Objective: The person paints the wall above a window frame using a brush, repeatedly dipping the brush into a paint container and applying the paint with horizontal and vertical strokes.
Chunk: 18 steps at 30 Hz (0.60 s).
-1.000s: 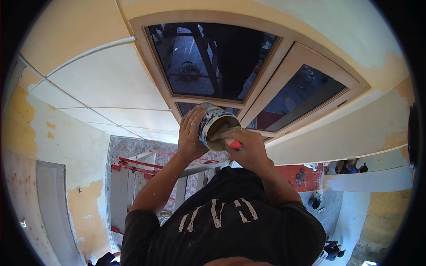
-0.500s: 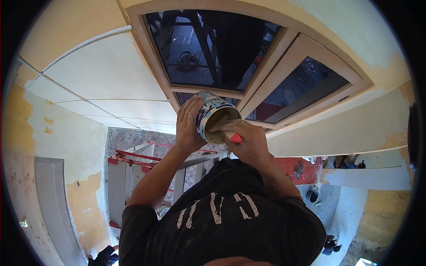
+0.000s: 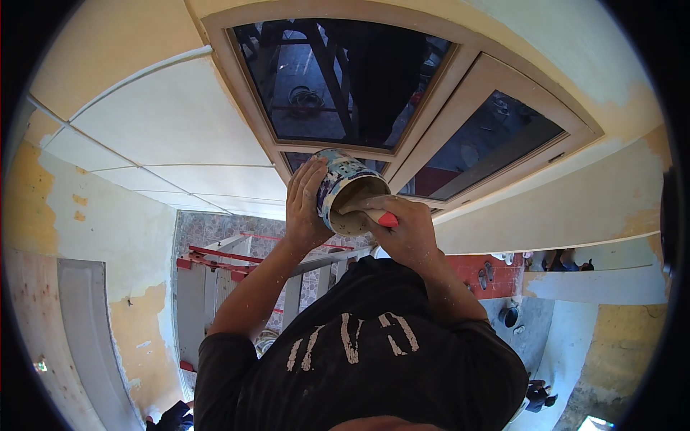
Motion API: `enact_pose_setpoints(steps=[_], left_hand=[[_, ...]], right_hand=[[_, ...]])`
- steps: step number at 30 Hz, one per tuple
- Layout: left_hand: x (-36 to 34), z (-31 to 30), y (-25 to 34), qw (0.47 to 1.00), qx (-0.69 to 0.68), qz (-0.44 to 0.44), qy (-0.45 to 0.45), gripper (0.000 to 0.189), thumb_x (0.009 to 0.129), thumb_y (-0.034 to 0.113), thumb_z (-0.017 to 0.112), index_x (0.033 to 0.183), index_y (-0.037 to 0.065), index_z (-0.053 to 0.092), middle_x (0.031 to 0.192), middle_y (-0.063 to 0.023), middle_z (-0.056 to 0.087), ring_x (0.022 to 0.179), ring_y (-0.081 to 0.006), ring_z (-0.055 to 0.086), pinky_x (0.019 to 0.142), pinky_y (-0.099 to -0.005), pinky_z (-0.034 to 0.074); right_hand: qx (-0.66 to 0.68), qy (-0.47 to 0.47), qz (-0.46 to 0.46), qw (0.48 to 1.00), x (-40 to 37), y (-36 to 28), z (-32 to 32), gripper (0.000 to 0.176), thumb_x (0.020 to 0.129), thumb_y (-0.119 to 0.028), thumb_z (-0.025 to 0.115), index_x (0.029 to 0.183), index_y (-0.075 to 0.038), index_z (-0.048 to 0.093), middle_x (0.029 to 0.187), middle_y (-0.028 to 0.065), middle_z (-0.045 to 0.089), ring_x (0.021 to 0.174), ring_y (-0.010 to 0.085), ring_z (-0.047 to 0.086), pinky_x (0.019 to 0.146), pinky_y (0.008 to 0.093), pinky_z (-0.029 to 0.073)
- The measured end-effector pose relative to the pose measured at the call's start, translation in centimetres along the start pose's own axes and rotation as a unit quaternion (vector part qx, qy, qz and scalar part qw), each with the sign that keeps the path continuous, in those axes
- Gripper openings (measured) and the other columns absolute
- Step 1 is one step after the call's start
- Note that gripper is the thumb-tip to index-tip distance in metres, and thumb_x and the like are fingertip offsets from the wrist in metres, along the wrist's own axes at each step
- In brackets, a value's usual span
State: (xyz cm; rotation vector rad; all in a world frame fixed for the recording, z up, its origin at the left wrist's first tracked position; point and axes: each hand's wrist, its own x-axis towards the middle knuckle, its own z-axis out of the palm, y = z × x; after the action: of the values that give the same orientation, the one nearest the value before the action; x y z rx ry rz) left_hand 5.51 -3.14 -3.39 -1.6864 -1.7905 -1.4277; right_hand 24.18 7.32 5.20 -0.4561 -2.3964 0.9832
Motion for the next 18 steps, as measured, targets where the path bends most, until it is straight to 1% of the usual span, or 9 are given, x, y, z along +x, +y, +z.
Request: enact_pose_setpoints(steps=[1, 3, 7, 10, 11, 13, 15, 17, 18], left_hand=[[0.0, -0.1, 0.0, 1.000, 0.001, -0.003, -0.003, 0.101, 0.064, 0.034, 0.096, 0.145, 0.004, 0.042, 0.147, -0.0224, 0.052, 0.138, -0.0406, 0.050, 0.117, -0.0535, 0.037], [0.0, 0.1, 0.1, 1.000, 0.000, -0.017, -0.003, 0.102, 0.063, 0.033, 0.096, 0.145, 0.004, 0.042, 0.147, -0.0223, 0.052, 0.138, -0.0405, 0.050, 0.117, -0.0533, 0.037], [0.2, 0.2, 0.3, 0.999, 0.006, -0.052, -0.003, 0.103, 0.062, 0.029, 0.097, 0.145, 0.004, 0.042, 0.147, -0.0217, 0.052, 0.137, -0.0402, 0.050, 0.115, -0.0523, 0.038], [0.1, 0.1, 0.4, 0.997, 0.007, -0.076, -0.017, 0.106, 0.060, 0.027, 0.099, 0.146, 0.002, 0.041, 0.147, -0.0224, 0.051, 0.135, -0.0409, 0.051, 0.114, -0.0510, 0.039], [-0.1, 0.2, 0.3, 0.998, 0.000, -0.057, -0.012, 0.106, 0.060, 0.027, 0.099, 0.146, 0.002, 0.041, 0.147, -0.0224, 0.051, 0.135, -0.0409, 0.051, 0.114, -0.0510, 0.039], [-0.7, 0.4, 0.0, 0.994, -0.023, -0.106, -0.019, 0.112, 0.060, 0.022, 0.101, 0.149, 0.001, 0.036, 0.142, -0.0209, 0.054, 0.131, -0.0362, 0.055, 0.112, -0.0458, 0.044], [-0.2, 0.3, 0.6, 0.992, -0.042, -0.116, -0.009, 0.111, 0.061, 0.020, 0.101, 0.149, 0.000, 0.037, 0.137, -0.0198, 0.058, 0.127, -0.0336, 0.058, 0.109, -0.0440, 0.047], [-0.8, 1.0, 0.0, 0.992, -0.063, -0.109, 0.004, 0.114, 0.056, 0.027, 0.102, 0.147, 0.000, 0.040, 0.140, -0.0231, 0.055, 0.128, -0.0427, 0.054, 0.108, -0.0493, 0.043], [-0.8, 1.0, 0.1, 0.991, -0.058, -0.123, -0.011, 0.114, 0.055, 0.027, 0.102, 0.147, 0.000, 0.040, 0.139, -0.0229, 0.055, 0.127, -0.0424, 0.054, 0.108, -0.0493, 0.043]], right_hand=[[-0.001, 0.002, -0.001, 1.000, 0.0, 0.0, 0.0, 0.021, 0.082, -0.006, 0.080, 0.102, -0.003, 0.074, 0.104, 0.0153, 0.076, 0.095, 0.0308, 0.076, 0.083, 0.0361, 0.059], [0.060, 0.048, -0.053, 0.996, 0.0, 0.1, -0.2, 0.020, 0.081, -0.001, 0.080, 0.099, 0.000, 0.072, 0.104, 0.0156, 0.077, 0.097, 0.0286, 0.076, 0.086, 0.0353, 0.059], [0.085, 0.091, -0.067, 0.990, -0.2, 0.6, -0.6, 0.015, 0.082, -0.002, 0.080, 0.096, -0.002, 0.073, 0.102, 0.0150, 0.077, 0.098, 0.0279, 0.076, 0.085, 0.0357, 0.059], [0.132, 0.135, -0.055, 0.980, -0.4, 0.9, -0.9, 0.015, 0.081, 0.000, 0.081, 0.093, 0.000, 0.073, 0.100, 0.0146, 0.077, 0.098, 0.0247, 0.076, 0.085, 0.0327, 0.058], [0.134, 0.154, -0.057, 0.977, -0.4, 1.1, -0.8, 0.014, 0.082, -0.001, 0.081, 0.093, 0.000, 0.073, 0.099, 0.0142, 0.077, 0.097, 0.0249, 0.076, 0.085, 0.0327, 0.058], [0.136, 0.159, -0.043, 0.977, -0.8, 1.3, -0.8, 0.013, 0.084, -0.003, 0.081, 0.093, -0.001, 0.073, 0.098, 0.0130, 0.077, 0.093, 0.0227, 0.075, 0.082, 0.0318, 0.058], [0.162, 0.167, 0.019, 0.972, -0.9, 1.5, -0.5, 0.012, 0.085, -0.006, 0.081, 0.094, -0.001, 0.073, 0.095, 0.0118, 0.076, 0.088, 0.0189, 0.074, 0.078, 0.0306, 0.058], [0.167, 0.191, 0.042, 0.966, -1.0, 2.2, 0.1, 0.014, 0.087, -0.008, 0.081, 0.093, -0.001, 0.072, 0.089, 0.0092, 0.073, 0.083, 0.0142, 0.071, 0.073, 0.0288, 0.055], [0.180, 0.199, 0.032, 0.963, -1.1, 3.1, 0.6, 0.013, 0.088, -0.009, 0.080, 0.094, -0.001, 0.071, 0.088, 0.0091, 0.072, 0.082, 0.0139, 0.070, 0.072, 0.0285, 0.055]])
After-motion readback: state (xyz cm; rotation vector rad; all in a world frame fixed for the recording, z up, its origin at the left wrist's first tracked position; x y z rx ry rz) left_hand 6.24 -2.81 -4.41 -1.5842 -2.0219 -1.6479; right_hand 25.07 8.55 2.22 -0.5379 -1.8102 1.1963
